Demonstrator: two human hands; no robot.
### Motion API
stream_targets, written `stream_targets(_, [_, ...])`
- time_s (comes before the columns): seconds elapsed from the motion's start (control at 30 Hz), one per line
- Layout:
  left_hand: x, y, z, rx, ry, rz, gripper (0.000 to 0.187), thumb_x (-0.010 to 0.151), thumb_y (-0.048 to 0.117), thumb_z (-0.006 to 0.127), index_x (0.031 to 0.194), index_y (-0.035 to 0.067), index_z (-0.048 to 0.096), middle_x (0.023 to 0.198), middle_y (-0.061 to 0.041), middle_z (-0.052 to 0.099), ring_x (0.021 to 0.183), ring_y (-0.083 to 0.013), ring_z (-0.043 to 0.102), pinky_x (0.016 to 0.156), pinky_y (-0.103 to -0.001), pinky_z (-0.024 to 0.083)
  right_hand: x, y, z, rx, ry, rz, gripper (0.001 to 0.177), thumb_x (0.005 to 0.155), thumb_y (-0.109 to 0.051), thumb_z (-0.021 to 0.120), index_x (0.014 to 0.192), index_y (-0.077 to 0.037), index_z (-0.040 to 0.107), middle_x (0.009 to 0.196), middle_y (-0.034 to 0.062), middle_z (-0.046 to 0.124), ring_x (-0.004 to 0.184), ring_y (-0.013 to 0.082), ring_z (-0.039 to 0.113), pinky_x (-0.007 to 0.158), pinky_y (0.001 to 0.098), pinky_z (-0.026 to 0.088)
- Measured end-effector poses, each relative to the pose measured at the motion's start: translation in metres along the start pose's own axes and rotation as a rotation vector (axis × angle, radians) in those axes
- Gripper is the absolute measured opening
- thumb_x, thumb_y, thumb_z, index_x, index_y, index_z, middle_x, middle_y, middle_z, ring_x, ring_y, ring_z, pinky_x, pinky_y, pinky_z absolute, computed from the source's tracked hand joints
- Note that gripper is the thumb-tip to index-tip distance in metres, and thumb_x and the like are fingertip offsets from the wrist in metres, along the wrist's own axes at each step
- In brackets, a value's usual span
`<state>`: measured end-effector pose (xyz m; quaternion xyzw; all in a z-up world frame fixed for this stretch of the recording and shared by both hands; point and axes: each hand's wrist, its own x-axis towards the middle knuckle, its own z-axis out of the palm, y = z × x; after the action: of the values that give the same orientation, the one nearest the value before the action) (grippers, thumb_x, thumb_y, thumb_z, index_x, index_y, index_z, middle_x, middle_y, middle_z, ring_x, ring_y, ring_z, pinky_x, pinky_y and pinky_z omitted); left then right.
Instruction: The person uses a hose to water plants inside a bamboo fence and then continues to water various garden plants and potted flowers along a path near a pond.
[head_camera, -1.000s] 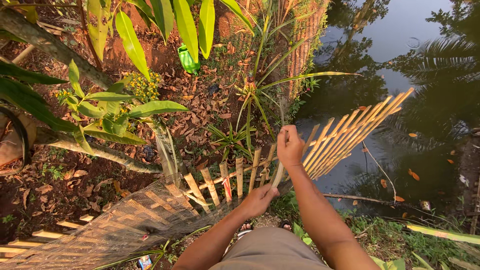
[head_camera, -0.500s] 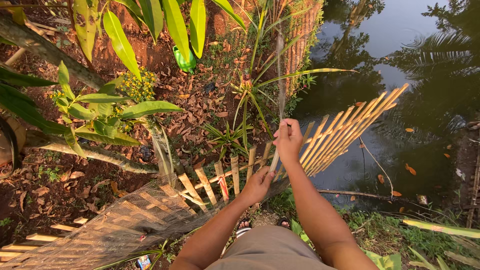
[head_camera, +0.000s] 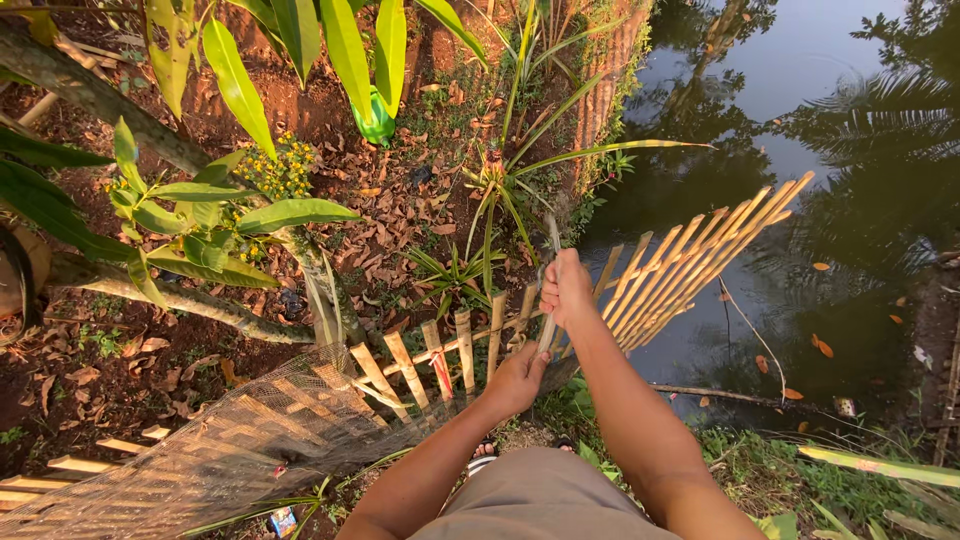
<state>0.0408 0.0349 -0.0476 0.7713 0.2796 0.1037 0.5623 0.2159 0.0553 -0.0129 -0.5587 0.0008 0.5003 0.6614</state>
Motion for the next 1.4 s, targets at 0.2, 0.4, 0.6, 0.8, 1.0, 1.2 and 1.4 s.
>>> stream_targets(0.2, [0.000,0.006,-0.001,0.042,0.004,0.025,0.025,0.095,0.029,0.044,0.106,0.008,0.054,0.065,-0.014,0.054,0.057,-0.0235,0.053,0.056,-0.038,0.041,0.003,-0.002,-0.007,0.030,-0.016,0.024,0.040,0.087,-0.042,0.032,0.060,-0.012,0.032,0.045,-0.0010,0.021,0.037,0.0135,0.016,0.038,0.0323,0.019])
stream_targets(0.4, [0.001,0.007,0.000,0.073,-0.046,-0.009,0.026,0.096,0.029,0.044,0.100,0.005,0.053,0.058,-0.014,0.050,0.050,-0.0238,0.049,0.053,-0.038,0.039,0.004,-0.001,-0.016,0.062,-0.004,0.048,0.040,0.088,-0.041,0.032,0.061,-0.012,0.030,0.047,-0.0014,0.022,0.038,0.0126,0.016,0.038,0.0311,0.018])
stream_targets(0.6, [0.006,0.011,0.004,0.011,-0.075,-0.015,0.025,0.095,0.029,0.043,0.101,0.007,0.053,0.057,-0.010,0.048,0.052,-0.0188,0.047,0.052,-0.036,0.040,0.002,-0.007,-0.020,0.021,0.030,0.020,0.037,0.088,-0.039,0.030,0.063,-0.012,0.031,0.048,-0.0017,0.022,0.039,0.0120,0.017,0.038,0.0311,0.020])
stream_targets(0.8, [0.010,0.011,0.009,0.030,-0.100,-0.061,0.027,0.096,0.031,0.042,0.101,0.006,0.053,0.057,-0.009,0.047,0.052,-0.0182,0.046,0.052,-0.036,0.039,0.005,-0.010,-0.024,-0.003,0.029,0.033,0.039,0.089,-0.041,0.029,0.063,-0.011,0.032,0.048,-0.0015,0.022,0.039,0.0120,0.017,0.038,0.0308,0.018])
stream_targets(1.0, [0.015,0.004,0.015,0.026,-0.081,-0.031,0.028,0.097,0.031,0.042,0.101,0.006,0.054,0.057,-0.009,0.047,0.052,-0.0177,0.046,0.051,-0.036,0.038,0.013,-0.009,-0.027,-0.046,0.023,0.017,0.040,0.090,-0.041,0.029,0.064,-0.011,0.032,0.049,-0.0021,0.022,0.039,0.0115,0.017,0.038,0.0317,0.018])
stream_targets(1.2, [0.016,0.013,0.012,0.033,-0.097,-0.089,0.030,0.096,0.033,0.039,0.105,0.007,0.053,0.058,-0.009,0.048,0.052,-0.0189,0.048,0.053,-0.036,0.038,0.012,-0.014,-0.021,-0.052,0.068,0.008,0.037,0.089,-0.038,0.030,0.064,-0.011,0.031,0.049,-0.0017,0.021,0.039,0.0118,0.016,0.038,0.0323,0.017])
stream_targets(1.4, [0.021,0.009,0.012,0.013,-0.063,-0.015,0.031,0.097,0.032,0.040,0.104,0.006,0.053,0.062,-0.009,0.050,0.056,-0.0193,0.050,0.057,-0.037,0.041,0.009,-0.023,-0.011,-0.057,0.102,0.061,0.038,0.090,-0.038,0.032,0.064,-0.011,0.031,0.048,-0.0021,0.022,0.039,0.0114,0.016,0.039,0.0309,0.015])
